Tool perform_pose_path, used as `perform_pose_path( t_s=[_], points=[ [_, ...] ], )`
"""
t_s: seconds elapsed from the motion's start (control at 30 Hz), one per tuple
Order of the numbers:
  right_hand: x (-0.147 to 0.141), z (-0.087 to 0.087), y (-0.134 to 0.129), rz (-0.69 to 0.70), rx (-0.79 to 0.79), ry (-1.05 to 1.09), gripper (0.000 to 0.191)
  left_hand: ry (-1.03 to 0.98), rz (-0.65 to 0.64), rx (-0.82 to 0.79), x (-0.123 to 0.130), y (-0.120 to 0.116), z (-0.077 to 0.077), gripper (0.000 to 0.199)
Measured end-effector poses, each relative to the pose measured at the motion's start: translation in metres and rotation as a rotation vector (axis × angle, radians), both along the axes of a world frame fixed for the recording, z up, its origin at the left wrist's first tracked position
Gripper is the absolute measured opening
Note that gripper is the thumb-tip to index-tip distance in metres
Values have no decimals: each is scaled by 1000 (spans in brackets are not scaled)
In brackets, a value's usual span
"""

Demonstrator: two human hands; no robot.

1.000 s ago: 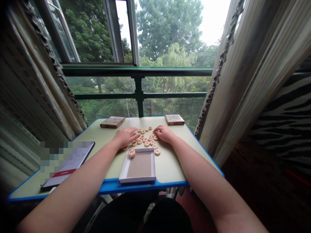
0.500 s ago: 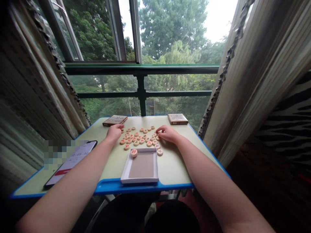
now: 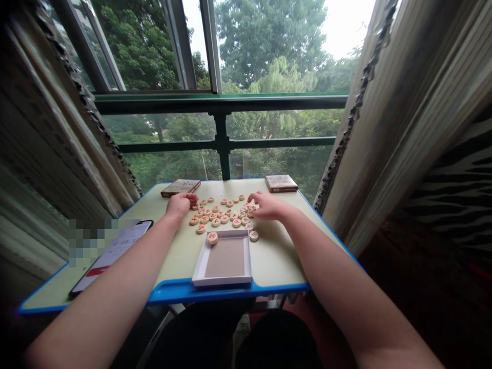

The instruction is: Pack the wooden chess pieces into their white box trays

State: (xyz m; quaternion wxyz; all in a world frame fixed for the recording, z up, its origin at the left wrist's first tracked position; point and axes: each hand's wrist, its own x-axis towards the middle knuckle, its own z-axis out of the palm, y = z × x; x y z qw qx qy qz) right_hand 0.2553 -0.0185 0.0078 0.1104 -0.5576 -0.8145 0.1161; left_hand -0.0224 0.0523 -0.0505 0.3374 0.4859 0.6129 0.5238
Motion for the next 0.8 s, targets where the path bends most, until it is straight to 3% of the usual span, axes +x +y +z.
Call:
perform_pose_path(
  t_s=[0.07, 0.13, 0.27, 0.37, 0.6, 0.8],
  points=[
    [-2, 9, -7, 28, -65, -89, 29, 169, -17, 27, 2, -5, 2, 32],
    [-3, 16, -13, 82, -228, -163, 20, 400, -47, 60, 5, -12, 5, 33],
    [-4, 20, -20, 87, -442, -329, 23, 633, -91, 64, 13, -23, 12, 33],
    [-6, 19, -22, 41, -463, -395, 29, 653, -92, 61, 15, -24, 14, 34],
    [-12, 17, -20, 14, -430, -310, 31, 612, -65, 69, 12, -22, 12, 34],
    [-13, 17, -19, 39, -414, -245, 24, 624, -61, 86, 14, -24, 15, 32]
  ],
)
